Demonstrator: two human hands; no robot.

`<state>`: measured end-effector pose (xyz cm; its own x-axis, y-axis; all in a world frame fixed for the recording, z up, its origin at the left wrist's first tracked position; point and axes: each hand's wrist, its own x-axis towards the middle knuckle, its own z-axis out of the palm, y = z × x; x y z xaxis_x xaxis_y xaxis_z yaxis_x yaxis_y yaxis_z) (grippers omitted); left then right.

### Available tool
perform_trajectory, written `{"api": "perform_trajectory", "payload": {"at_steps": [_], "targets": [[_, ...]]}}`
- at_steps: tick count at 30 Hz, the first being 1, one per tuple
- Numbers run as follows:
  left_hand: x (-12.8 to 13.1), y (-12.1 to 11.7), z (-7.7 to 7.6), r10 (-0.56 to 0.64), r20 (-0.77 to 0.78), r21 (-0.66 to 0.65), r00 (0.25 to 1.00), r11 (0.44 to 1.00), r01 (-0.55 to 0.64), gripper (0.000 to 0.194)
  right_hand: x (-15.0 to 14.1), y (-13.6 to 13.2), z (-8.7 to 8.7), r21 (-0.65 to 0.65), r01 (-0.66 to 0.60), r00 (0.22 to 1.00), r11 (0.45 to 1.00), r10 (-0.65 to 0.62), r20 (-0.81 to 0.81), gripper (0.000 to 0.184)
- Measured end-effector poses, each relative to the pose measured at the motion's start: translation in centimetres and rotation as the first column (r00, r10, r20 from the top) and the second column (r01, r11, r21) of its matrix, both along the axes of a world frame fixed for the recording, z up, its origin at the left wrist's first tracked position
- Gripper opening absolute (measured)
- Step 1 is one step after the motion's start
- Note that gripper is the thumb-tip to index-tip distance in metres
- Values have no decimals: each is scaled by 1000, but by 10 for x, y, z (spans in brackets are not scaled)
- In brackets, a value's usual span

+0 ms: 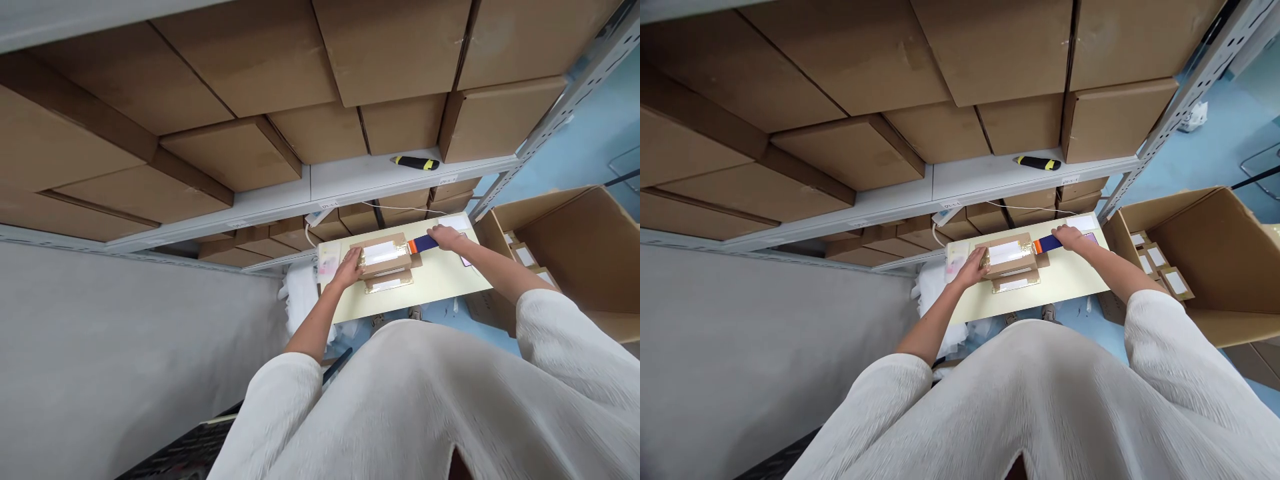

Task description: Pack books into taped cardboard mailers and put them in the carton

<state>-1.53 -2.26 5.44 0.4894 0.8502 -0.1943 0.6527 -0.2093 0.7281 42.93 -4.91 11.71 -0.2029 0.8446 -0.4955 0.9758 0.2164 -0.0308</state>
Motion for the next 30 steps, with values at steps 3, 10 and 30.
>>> {"api": "perform_trajectory", "payload": {"at_steps": [3,10,30], "targets": [[0,0,1,-45,-55,8,997,999,45,89,-7,5,0,-6,-27,999,1000,27,39,55],[0,2,1,-88,-114,19,990,996,91,89,-25,2,-13,62,-38,996,997,33,77,44],[-1,-2,0,-99,-101,52,990,993,105,83,-15,-93,-85,-23,698,707,716,-694,-135,43]]}}
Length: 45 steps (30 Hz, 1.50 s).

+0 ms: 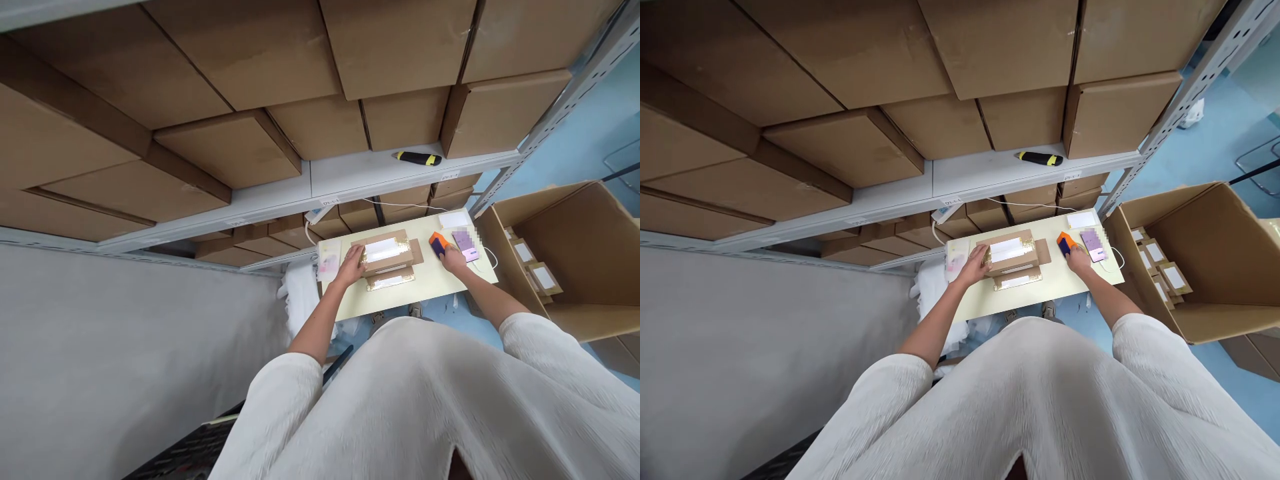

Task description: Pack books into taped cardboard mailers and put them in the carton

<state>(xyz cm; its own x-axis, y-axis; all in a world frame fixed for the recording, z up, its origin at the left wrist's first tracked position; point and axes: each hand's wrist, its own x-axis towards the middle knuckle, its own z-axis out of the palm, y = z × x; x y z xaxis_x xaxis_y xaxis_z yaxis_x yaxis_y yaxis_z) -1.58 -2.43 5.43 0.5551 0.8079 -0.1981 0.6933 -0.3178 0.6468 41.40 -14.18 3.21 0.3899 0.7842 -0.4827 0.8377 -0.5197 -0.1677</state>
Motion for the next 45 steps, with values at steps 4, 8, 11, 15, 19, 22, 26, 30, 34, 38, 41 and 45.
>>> {"api": "perform_trajectory", "payload": {"at_steps": [4,8,11,15,19,22,26,30,34,38,41,45], "targets": [[0,-2,1,0,17,7,1000,1000,0,82,-11,-7,-6,-57,-15,1000,998,16,25,44],[0,-6,2,32,31,5,999,999,-32,82,-14,-13,-9,-78,-11,999,997,14,33,41],[-1,-9,3,47,52,11,998,999,-47,82,-15,-16,-7,-22,-36,997,999,37,67,37],[3,-12,7,56,79,50,995,997,-60,78,-34,-1,9,240,-42,994,970,16,106,39],[24,-8,11,188,74,91,979,977,-194,73,-81,38,32,477,-45,995,878,83,-61,61],[43,0,11,321,29,71,947,944,-323,88,-117,65,43,449,-63,988,891,119,-97,85],[50,11,2,415,-14,-12,910,910,-415,102,-130,77,46,326,-33,993,945,70,-100,95],[38,13,-8,452,-12,-145,892,882,-449,88,-116,74,46,258,25,987,966,17,-159,88],[33,8,-6,454,23,-174,890,879,-444,73,-116,68,48,242,10,969,970,51,-243,76],[37,3,16,467,21,-118,884,879,-461,58,-123,63,57,351,34,971,936,53,-233,76],[41,5,40,481,45,-39,875,876,-480,50,-121,62,72,483,40,974,875,73,-214,75],[49,10,65,516,113,31,849,852,-522,45,-116,63,96,617,61,972,785,95,-216,69]]}}
